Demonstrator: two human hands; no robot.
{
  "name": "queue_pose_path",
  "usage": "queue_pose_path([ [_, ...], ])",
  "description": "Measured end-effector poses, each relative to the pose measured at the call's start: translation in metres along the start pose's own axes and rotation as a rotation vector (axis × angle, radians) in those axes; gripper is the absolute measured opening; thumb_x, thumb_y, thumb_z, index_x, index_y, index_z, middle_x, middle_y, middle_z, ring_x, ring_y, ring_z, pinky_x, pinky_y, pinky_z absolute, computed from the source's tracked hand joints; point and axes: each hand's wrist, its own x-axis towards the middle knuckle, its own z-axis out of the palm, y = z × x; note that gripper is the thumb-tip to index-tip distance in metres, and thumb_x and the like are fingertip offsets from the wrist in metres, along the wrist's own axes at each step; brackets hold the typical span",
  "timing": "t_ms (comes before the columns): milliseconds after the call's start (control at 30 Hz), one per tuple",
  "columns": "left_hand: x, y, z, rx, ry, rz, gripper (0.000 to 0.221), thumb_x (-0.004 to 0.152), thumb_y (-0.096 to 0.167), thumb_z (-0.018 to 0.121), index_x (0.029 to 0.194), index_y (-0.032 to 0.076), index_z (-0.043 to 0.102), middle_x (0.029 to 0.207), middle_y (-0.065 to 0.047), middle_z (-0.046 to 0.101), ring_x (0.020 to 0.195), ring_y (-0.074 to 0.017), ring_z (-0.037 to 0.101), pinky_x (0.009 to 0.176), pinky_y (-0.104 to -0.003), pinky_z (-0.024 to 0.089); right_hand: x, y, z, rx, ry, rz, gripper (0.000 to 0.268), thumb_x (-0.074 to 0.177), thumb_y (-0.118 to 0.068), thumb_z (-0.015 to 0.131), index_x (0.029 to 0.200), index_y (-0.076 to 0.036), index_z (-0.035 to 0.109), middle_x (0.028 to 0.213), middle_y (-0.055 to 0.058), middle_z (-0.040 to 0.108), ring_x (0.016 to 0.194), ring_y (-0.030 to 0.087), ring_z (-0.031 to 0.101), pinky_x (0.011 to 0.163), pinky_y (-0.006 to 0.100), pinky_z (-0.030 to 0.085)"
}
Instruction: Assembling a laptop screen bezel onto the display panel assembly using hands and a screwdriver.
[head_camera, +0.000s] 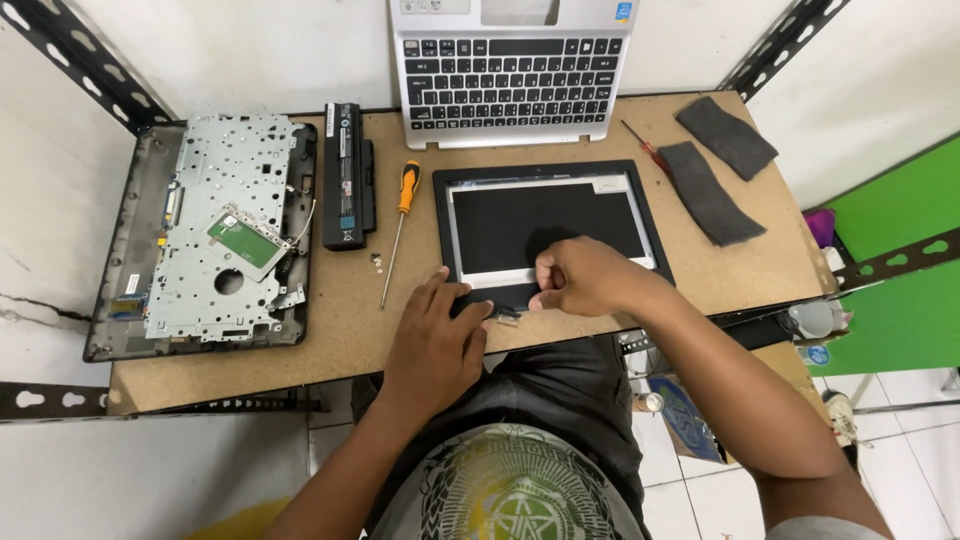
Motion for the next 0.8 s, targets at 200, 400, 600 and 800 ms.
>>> queue_pose_path([
  [200,0.001,0.001,0.000,0.008,0.004,0.002,0.020,0.086,0.016,0.054,0.099,0.013,0.069,0.102,-0.013,0.056,0.118,-0.0446,0.049,0.099,-0.051,0.038,0.009,0.004,0.009,-0.108,0.002,0.042,0.010,0.072,-0.023,0.070,0.070,-0.013,0.068,0.063,0.008,0.066,0.071,0.033,0.068,0.061,0.039,0.052],
  [400,0.000,-0.003,0.005,0.036,-0.002,0.009,0.021,0.086,0.020,0.054,0.100,0.015,0.068,0.104,-0.013,0.056,0.119,-0.0440,0.049,0.099,-0.050,0.038,0.008,-0.003,0.007,-0.144,-0.020,0.030,0.012,0.074,-0.022,0.070,0.068,-0.013,0.066,0.064,0.009,0.065,0.069,0.034,0.067,0.062,0.038,0.052],
  [600,-0.001,0.002,0.002,0.028,0.040,0.029,0.019,0.088,0.019,0.054,0.100,0.014,0.069,0.104,-0.014,0.059,0.118,-0.0442,0.050,0.098,-0.050,0.039,0.005,-0.022,0.003,0.007,-0.084,-0.042,0.010,0.077,-0.017,0.065,0.077,-0.006,0.065,0.074,0.018,0.067,0.081,0.043,0.066,0.068,0.046,0.052],
  [800,0.000,0.004,-0.001,-0.019,0.077,0.013,0.019,0.087,0.018,0.057,0.099,0.008,0.069,0.104,-0.015,0.061,0.117,-0.0426,0.052,0.099,-0.048,0.040,0.020,-0.018,0.010,-0.006,-0.060,-0.056,0.010,0.077,-0.020,0.067,0.080,-0.011,0.067,0.080,0.014,0.069,0.086,0.038,0.067,0.072,0.044,0.053],
])
